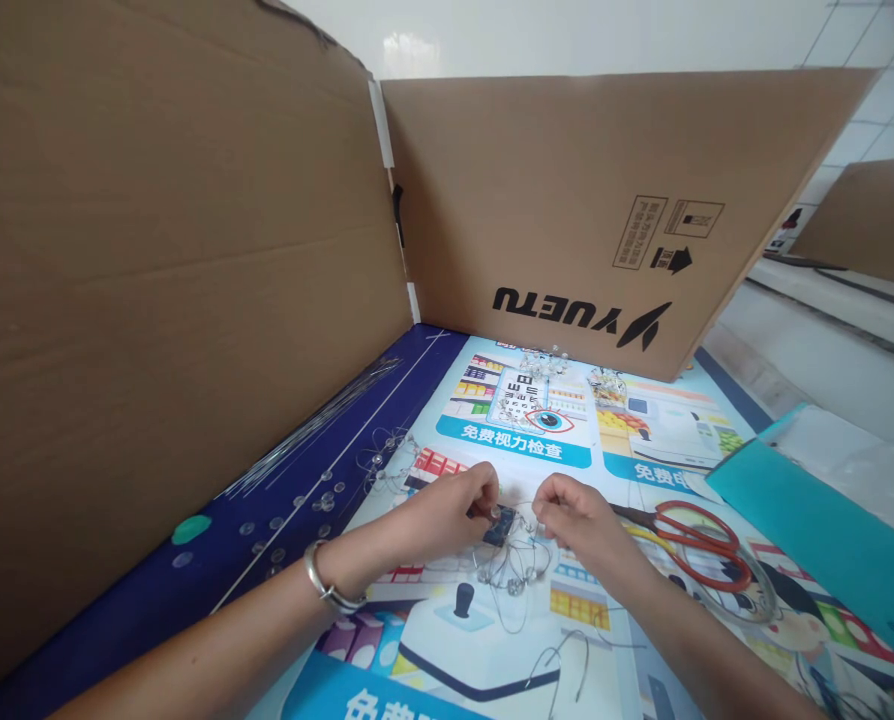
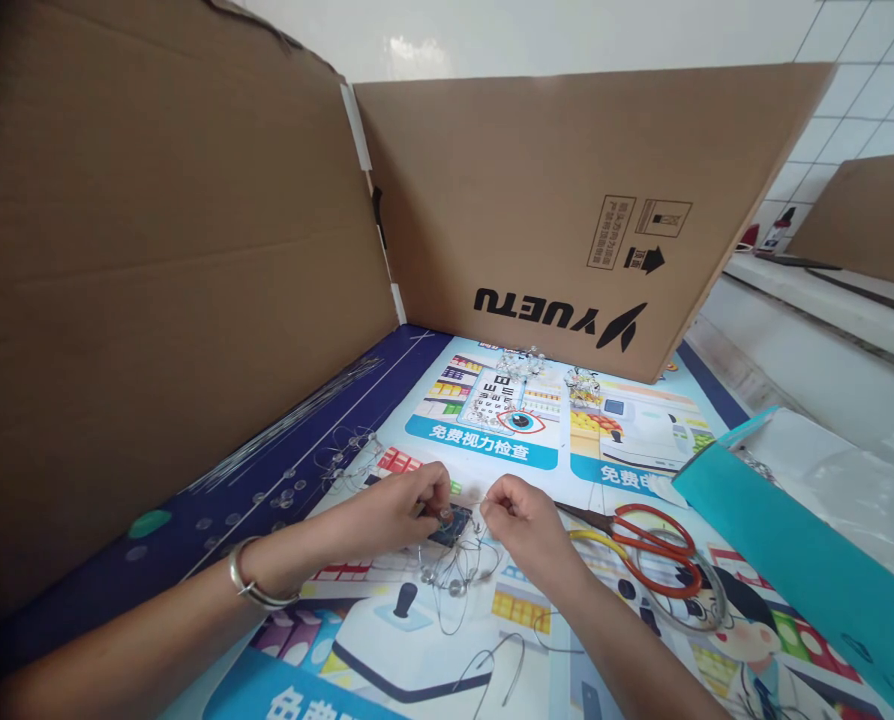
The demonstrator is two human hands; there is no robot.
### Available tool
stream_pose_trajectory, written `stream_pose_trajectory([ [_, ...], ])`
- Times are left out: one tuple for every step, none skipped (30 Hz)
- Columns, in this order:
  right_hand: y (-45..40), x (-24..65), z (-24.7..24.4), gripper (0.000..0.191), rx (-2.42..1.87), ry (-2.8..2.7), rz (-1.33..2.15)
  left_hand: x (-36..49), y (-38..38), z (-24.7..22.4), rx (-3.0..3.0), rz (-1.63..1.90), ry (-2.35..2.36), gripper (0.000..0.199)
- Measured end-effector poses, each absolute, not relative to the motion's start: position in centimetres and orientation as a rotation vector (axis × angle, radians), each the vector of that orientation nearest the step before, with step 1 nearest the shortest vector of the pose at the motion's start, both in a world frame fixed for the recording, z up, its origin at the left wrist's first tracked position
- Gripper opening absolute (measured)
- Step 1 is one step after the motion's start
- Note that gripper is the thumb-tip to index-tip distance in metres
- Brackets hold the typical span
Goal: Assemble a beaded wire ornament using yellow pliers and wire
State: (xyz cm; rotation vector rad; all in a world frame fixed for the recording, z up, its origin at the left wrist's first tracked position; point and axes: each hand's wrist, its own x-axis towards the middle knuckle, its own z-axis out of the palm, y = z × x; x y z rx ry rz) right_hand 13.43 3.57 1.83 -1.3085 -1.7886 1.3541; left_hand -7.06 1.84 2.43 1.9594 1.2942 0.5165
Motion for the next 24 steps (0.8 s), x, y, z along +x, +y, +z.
stream_pose_trajectory([
  [3.6, 13.4, 1.8, 0.01, -1.308, -1.795, 1.348, -7.1, 1.9, 2.4, 1.943, 0.515, 1.281, 0.017],
  [3.5, 13.4, 1.7, 0.01, -1.307, -1.803, 1.342, -7.1, 1.9, 2.3, 1.924, 0.517, 1.27, 0.017],
  [3.5, 13.4, 1.7, 0.01, -1.306, -1.811, 1.336, -7.2, 1.9, 2.3, 1.909, 0.522, 1.264, 0.016],
  [3.5, 13.4, 1.6, 0.01, -1.306, -1.82, 1.33, -7.2, 2.0, 2.3, 1.902, 0.529, 1.268, 0.015],
  [3.5, 13.4, 1.6, 0.01, -1.305, -1.828, 1.325, -7.2, 2.0, 2.3, 1.903, 0.536, 1.276, 0.014],
  [3.4, 13.4, 1.6, 0.011, -1.305, -1.836, 1.319, -7.2, 2.1, 2.3, 1.91, 0.543, 1.284, 0.013],
  [3.4, 13.4, 1.7, 0.011, -1.306, -1.842, 1.315, -7.2, 2.1, 2.3, 1.917, 0.546, 1.285, 0.012],
  [3.4, 13.3, 1.7, 0.011, -1.306, -1.849, 1.311, -7.3, 2.2, 2.3, 1.921, 0.546, 1.277, 0.012],
  [3.3, 13.3, 1.8, 0.011, -1.306, -1.854, 1.307, -7.4, 2.2, 2.3, 1.918, 0.543, 1.258, 0.013],
  [3.3, 13.3, 1.8, 0.011, -1.305, -1.86, 1.304, -7.5, 2.3, 2.2, 1.91, 0.538, 1.233, 0.014],
  [3.3, 13.3, 1.9, 0.011, -1.303, -1.866, 1.301, -7.5, 2.3, 2.1, 1.901, 0.533, 1.211, 0.016],
  [3.2, 13.3, 1.9, 0.01, -1.3, -1.871, 1.298, -7.6, 2.4, 2.0, 1.892, 0.529, 1.196, 0.018],
  [3.2, 13.3, 1.9, 0.01, -1.297, -1.876, 1.295, -7.7, 2.4, 1.8, 1.886, 0.527, 1.189, 0.019],
  [3.2, 13.3, 2.0, 0.011, -1.295, -1.881, 1.292, -7.7, 2.5, 1.7, 1.884, 0.528, 1.187, 0.02],
  [3.2, 13.3, 2.0, 0.011, -1.296, -1.884, 1.289, -7.7, 2.6, 1.5, 1.885, 0.531, 1.191, 0.02],
  [3.2, 13.3, 2.0, 0.011, -1.296, -1.886, 1.287, -7.7, 2.6, 1.4, 1.885, 0.535, 1.197, 0.019],
  [3.2, 13.3, 2.0, 0.011, -1.298, -1.888, 1.285, -7.7, 2.6, 1.3, 1.884, 0.536, 1.201, 0.019],
  [3.2, 13.3, 2.0, 0.011, -1.298, -1.889, 1.283, -7.7, 2.7, 1.3, 1.883, 0.538, 1.205, 0.019],
  [3.2, 13.2, 2.0, 0.011, -1.299, -1.889, 1.28, -7.7, 2.7, 1.4, 1.884, 0.54, 1.208, 0.019],
  [3.2, 13.2, 2.0, 0.011, -1.3, -1.89, 1.279, -7.7, 2.7, 1.5, 1.886, 0.542, 1.211, 0.02],
  [3.2, 13.2, 2.0, 0.011, -1.3, -1.891, 1.278, -7.7, 2.7, 1.6, 1.891, 0.545, 1.214, 0.02],
  [3.2, 13.2, 2.0, 0.011, -1.301, -1.892, 1.278, -7.6, 2.7, 1.7, 1.9, 0.549, 1.217, 0.02],
  [3.1, 13.2, 2.0, 0.011, -1.302, -1.891, 1.278, -7.6, 2.6, 1.8, 1.91, 0.553, 1.22, 0.02],
  [3.1, 13.2, 2.0, 0.011, -1.303, -1.892, 1.279, -7.6, 2.6, 1.9, 1.918, 0.559, 1.224, 0.02],
])
